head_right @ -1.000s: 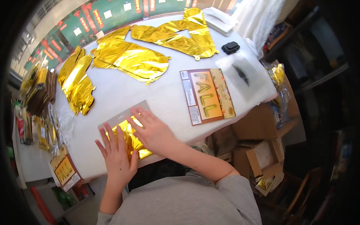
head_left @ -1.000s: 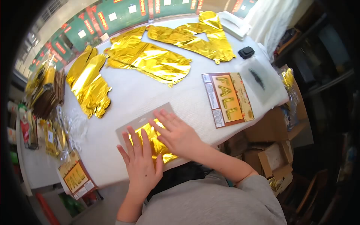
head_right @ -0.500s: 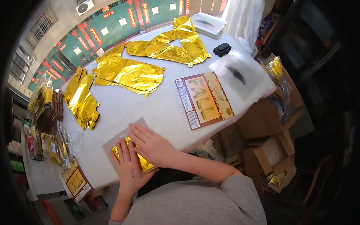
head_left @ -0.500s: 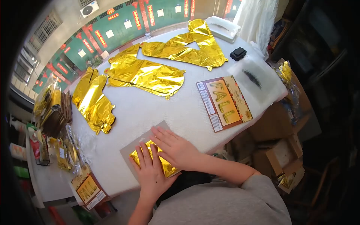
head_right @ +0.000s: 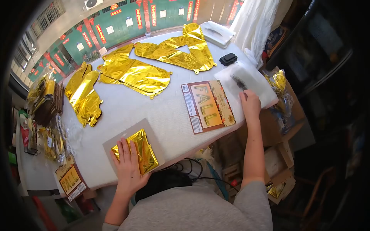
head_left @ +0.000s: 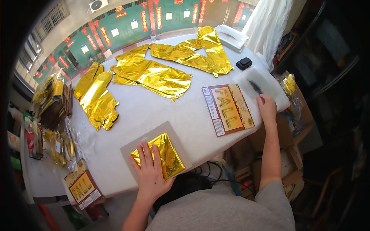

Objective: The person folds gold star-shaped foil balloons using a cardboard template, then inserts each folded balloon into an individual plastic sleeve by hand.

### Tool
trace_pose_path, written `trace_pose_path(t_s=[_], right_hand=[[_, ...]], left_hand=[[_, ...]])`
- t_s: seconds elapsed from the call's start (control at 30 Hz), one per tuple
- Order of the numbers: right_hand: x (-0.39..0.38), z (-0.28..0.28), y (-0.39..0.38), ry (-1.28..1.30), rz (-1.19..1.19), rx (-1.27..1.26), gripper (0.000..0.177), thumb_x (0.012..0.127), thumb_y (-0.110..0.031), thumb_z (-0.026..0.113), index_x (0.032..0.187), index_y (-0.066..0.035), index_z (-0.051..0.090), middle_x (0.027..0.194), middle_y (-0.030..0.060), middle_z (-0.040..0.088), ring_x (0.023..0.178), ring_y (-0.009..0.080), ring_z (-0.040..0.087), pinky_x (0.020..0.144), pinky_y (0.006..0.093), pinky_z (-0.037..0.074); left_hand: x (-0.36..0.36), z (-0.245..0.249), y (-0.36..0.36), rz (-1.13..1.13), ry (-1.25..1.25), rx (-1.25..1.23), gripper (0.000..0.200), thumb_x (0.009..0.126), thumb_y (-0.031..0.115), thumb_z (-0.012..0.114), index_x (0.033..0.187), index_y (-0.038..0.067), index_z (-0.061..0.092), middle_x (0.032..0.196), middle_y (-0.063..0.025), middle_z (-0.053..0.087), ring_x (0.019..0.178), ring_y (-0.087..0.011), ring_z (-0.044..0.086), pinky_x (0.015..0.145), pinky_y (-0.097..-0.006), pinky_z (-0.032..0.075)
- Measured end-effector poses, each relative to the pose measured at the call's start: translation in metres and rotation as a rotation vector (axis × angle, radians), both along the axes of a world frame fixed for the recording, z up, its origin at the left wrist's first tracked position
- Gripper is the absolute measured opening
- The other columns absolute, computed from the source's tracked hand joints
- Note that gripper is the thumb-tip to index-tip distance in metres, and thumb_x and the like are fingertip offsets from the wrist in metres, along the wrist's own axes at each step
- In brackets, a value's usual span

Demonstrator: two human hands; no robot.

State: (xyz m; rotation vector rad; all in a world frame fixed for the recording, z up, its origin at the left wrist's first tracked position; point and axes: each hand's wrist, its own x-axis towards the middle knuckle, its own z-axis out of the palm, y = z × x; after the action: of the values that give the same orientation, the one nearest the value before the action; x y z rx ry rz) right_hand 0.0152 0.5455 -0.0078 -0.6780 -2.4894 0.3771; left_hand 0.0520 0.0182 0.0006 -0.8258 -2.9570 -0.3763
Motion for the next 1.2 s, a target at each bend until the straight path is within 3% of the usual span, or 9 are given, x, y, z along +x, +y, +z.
trace_pose_path(t_s=[0.3, 0.53, 0.63, 0.77, 0.93, 1.0, 1.03, 1.1, 1.2], right_hand=[[0.005, 0.001, -0.001, 0.081, 0.016, -0.030, 0.026, 0.086, -0.025, 0.085, 0.095, -0.002, 0.077, 0.105, 0.0161, 0.071, 0.101, 0.0369, 0.065, 0.093, 0.0446, 0.051], [0.001, 0.011, 0.019, 0.211, -0.052, -0.029, 0.028, 0.093, -0.027, 0.078, 0.094, 0.001, 0.078, 0.091, 0.0172, 0.074, 0.086, 0.0357, 0.069, 0.080, 0.0443, 0.053], [0.019, 0.084, -0.048, 0.225, -0.090, 0.051, 0.035, 0.100, -0.032, 0.073, 0.091, 0.002, 0.075, 0.077, 0.0121, 0.074, 0.071, 0.0217, 0.070, 0.064, 0.0354, 0.052], [0.021, 0.114, -0.169, -0.187, 0.408, -0.688, 0.031, 0.105, -0.029, 0.067, 0.096, -0.001, 0.073, 0.077, 0.0024, 0.069, 0.062, 0.0073, 0.064, 0.053, 0.0236, 0.049], [-0.012, 0.067, -0.260, -0.482, 0.658, -1.376, 0.031, 0.111, -0.026, 0.057, 0.108, 0.003, 0.068, 0.107, 0.0097, 0.072, 0.079, 0.0156, 0.075, 0.070, 0.0296, 0.061], [-0.015, 0.054, -0.272, -0.327, 0.937, -1.192, 0.024, 0.109, -0.017, 0.057, 0.123, -0.001, 0.067, 0.128, 0.0140, 0.068, 0.111, 0.0237, 0.073, 0.092, 0.0371, 0.061], [-0.016, 0.051, -0.269, -0.338, 0.947, -1.196, 0.024, 0.109, -0.017, 0.057, 0.123, -0.001, 0.067, 0.128, 0.0140, 0.068, 0.111, 0.0237, 0.073, 0.092, 0.0371, 0.061], [-0.015, 0.047, -0.248, -0.168, 1.172, 0.107, 0.032, 0.101, -0.008, 0.063, 0.132, -0.009, 0.068, 0.143, 0.0133, 0.063, 0.137, 0.0326, 0.059, 0.110, 0.0433, 0.053], [-0.003, 0.046, -0.253, -0.225, 1.099, 0.129, 0.041, 0.094, -0.008, 0.069, 0.134, -0.016, 0.069, 0.144, 0.0137, 0.062, 0.128, 0.0367, 0.060, 0.104, 0.0443, 0.054]], left_hand=[[0.002, 0.010, -0.001, 0.010, -0.046, -0.071, 0.115, 0.083, 0.057, 0.071, 0.166, -0.005, 0.021, 0.173, -0.0347, 0.011, 0.162, -0.0501, 0.008, 0.121, -0.0758, -0.004], [0.005, 0.010, -0.010, 0.002, -0.058, -0.061, 0.114, 0.084, 0.059, 0.072, 0.166, -0.004, 0.023, 0.173, -0.0345, 0.010, 0.162, -0.0494, 0.007, 0.121, -0.0757, -0.004], [0.010, 0.007, -0.018, -0.007, -0.055, -0.039, 0.112, 0.083, 0.062, 0.072, 0.165, -0.001, 0.029, 0.171, -0.0361, 0.014, 0.161, -0.0519, 0.011, 0.117, -0.0813, -0.001], [0.019, 0.008, -0.026, -0.033, -0.058, -0.016, 0.111, 0.083, 0.062, 0.072, 0.164, -0.001, 0.030, 0.171, -0.0367, 0.016, 0.160, -0.0533, 0.013, 0.117, -0.0819, -0.001], [0.027, 0.003, -0.035, -0.044, -0.047, 0.003, 0.113, 0.081, 0.064, 0.073, 0.165, 0.001, 0.031, 0.170, -0.0371, 0.016, 0.160, -0.0540, 0.014, 0.116, -0.0830, 0.000], [0.030, 0.002, -0.039, -0.068, -0.048, 0.001, 0.115, 0.079, 0.065, 0.074, 0.165, 0.002, 0.031, 0.170, -0.0374, 0.017, 0.160, -0.0536, 0.013, 0.115, -0.0841, 0.001], [0.031, 0.001, -0.042, -0.055, -0.052, -0.002, 0.115, 0.079, 0.065, 0.074, 0.165, 0.002, 0.031, 0.170, -0.0374, 0.017, 0.160, -0.0536, 0.013, 0.115, -0.0841, 0.001], [0.032, 0.000, -0.046, -0.089, -0.061, -0.005, 0.117, 0.076, 0.065, 0.075, 0.165, 0.004, 0.031, 0.171, -0.0367, 0.016, 0.160, -0.0532, 0.013, 0.114, -0.0854, 0.001], [0.035, -0.002, -0.050, -0.102, -0.054, -0.005, 0.121, 0.072, 0.066, 0.077, 0.166, 0.004, 0.031, 0.171, -0.0359, 0.015, 0.160, -0.0529, 0.011, 0.114, -0.0864, -0.001]])
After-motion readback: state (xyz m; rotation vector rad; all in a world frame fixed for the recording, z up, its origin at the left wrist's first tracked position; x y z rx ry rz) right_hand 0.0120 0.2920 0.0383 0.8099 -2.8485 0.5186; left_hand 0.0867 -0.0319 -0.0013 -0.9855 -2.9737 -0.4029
